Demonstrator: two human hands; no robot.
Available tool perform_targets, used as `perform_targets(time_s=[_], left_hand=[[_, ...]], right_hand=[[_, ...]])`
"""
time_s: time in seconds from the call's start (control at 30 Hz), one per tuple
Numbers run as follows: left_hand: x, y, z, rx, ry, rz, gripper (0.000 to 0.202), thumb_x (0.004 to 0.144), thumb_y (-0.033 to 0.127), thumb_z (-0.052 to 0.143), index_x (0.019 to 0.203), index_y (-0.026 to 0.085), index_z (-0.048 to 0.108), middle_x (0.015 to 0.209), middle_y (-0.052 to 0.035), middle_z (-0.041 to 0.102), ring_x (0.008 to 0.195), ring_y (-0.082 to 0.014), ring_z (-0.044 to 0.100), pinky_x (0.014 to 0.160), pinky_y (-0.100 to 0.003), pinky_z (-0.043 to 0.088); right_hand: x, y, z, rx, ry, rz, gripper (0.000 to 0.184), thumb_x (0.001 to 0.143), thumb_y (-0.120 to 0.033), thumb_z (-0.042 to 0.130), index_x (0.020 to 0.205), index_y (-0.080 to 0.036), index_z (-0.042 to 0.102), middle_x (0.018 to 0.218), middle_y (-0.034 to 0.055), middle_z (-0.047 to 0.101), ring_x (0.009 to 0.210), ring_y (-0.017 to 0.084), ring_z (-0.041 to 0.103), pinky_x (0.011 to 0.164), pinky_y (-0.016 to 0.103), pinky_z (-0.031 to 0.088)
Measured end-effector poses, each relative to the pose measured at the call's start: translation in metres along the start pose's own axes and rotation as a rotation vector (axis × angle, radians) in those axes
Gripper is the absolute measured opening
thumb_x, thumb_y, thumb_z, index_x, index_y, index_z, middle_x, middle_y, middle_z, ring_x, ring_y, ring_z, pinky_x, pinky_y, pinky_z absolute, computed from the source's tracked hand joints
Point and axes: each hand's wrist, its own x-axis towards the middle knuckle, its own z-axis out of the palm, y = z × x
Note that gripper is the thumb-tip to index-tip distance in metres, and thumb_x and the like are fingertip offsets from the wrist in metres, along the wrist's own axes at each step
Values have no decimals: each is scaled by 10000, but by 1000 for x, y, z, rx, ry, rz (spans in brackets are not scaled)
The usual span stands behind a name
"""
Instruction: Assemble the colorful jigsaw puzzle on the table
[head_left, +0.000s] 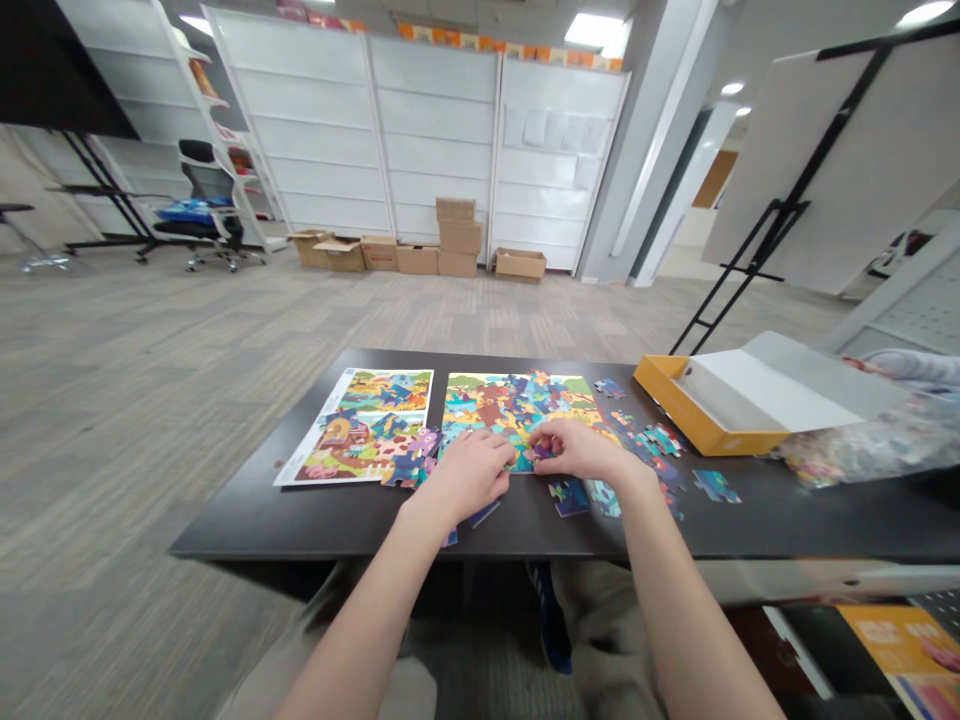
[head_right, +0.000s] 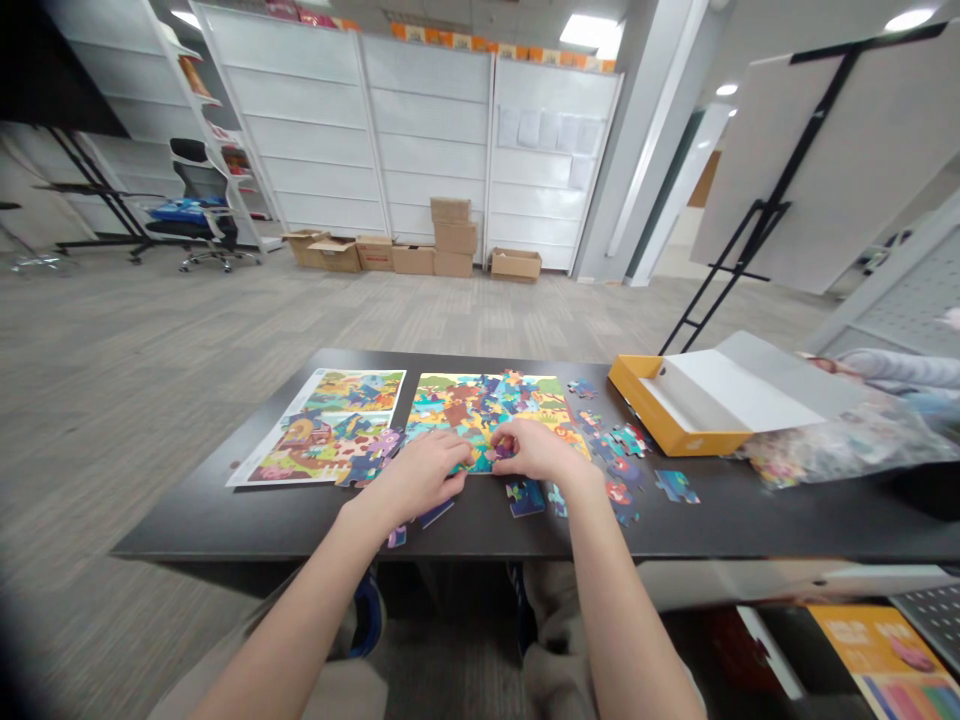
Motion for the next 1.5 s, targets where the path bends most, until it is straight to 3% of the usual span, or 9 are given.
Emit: perform_targets(time_s=[0.5, 0.63, 0.77, 0.83, 0.93, 1.13, 1.3, 1.5], left_hand=[[-4, -7, 11, -113, 76, 44, 133, 924, 188, 575, 1014, 202, 672, 1120, -65, 715, 1105, -254, 617, 978, -395, 473], [-11, -21, 0, -249, 159, 45, 175, 936, 207, 560, 1038, 211, 702, 1141, -60, 729, 1129, -239, 632, 1034, -390, 468], [-36, -58, -23, -303, 335, -174, 265, 959, 231, 472, 1083, 200, 704, 1158, -72, 741, 1101, -231, 664, 1012, -388, 499], [-52, -78, -31, -246, 356, -316, 293, 945, 263, 465, 1098, 195, 706, 1153, -80, 748, 1107, -258, 669, 1021, -418, 496], [-74, -97, -36, -194, 293, -454, 324, 917, 323, 476, 1083, 186, 718, 1156, -100, 751, 1109, -294, 676, 1005, -439, 504], [-100, -98, -42, -258, 98, -442, 407, 871, 484, 561, 1117, 209, 729, 1151, -92, 754, 1087, -298, 679, 981, -411, 505], [-111, -103, -45, -297, 9, -411, 500, 765, 495, 717, 1200, 248, 700, 1263, -65, 715, 1165, -298, 647, 1023, -404, 490], [-109, -105, -42, -281, -20, -419, 483, 750, 422, 730, 1192, 230, 701, 1264, -77, 717, 1188, -301, 644, 1049, -409, 476]], right_hand=[[2, 6, -3, 61, -30, 44, 331, 641, -219, 778, 965, -164, 735, 760, -7, 622, 697, 143, 549, 632, 255, 447], [2, 4, -5, 50, -41, 55, 321, 632, -213, 787, 946, -164, 739, 751, -1, 636, 670, 138, 548, 610, 252, 447], [1, 3, -7, 52, 30, 29, 279, 711, -333, 767, 935, -171, 731, 752, 20, 668, 680, 159, 596, 636, 276, 479], [-1, 4, -10, 29, 124, -7, 269, 772, -399, 716, 920, -175, 727, 763, 35, 688, 706, 175, 626, 662, 293, 495], [-4, 10, -19, 0, 243, -38, 278, 841, -439, 626, 896, -187, 729, 788, 51, 718, 716, 186, 646, 667, 302, 503], [-12, 34, -36, -137, 486, 147, 235, 823, -395, 605, 823, -195, 728, 776, 62, 747, 707, 212, 675, 674, 318, 502], [-10, 37, -37, -188, 490, 215, 233, 826, -387, 607, 824, -195, 739, 799, 76, 759, 754, 229, 700, 692, 323, 502], [-2, 37, -30, -182, 471, 185, 243, 833, -398, 604, 851, -198, 741, 791, 69, 755, 735, 218, 685, 677, 316, 501]])
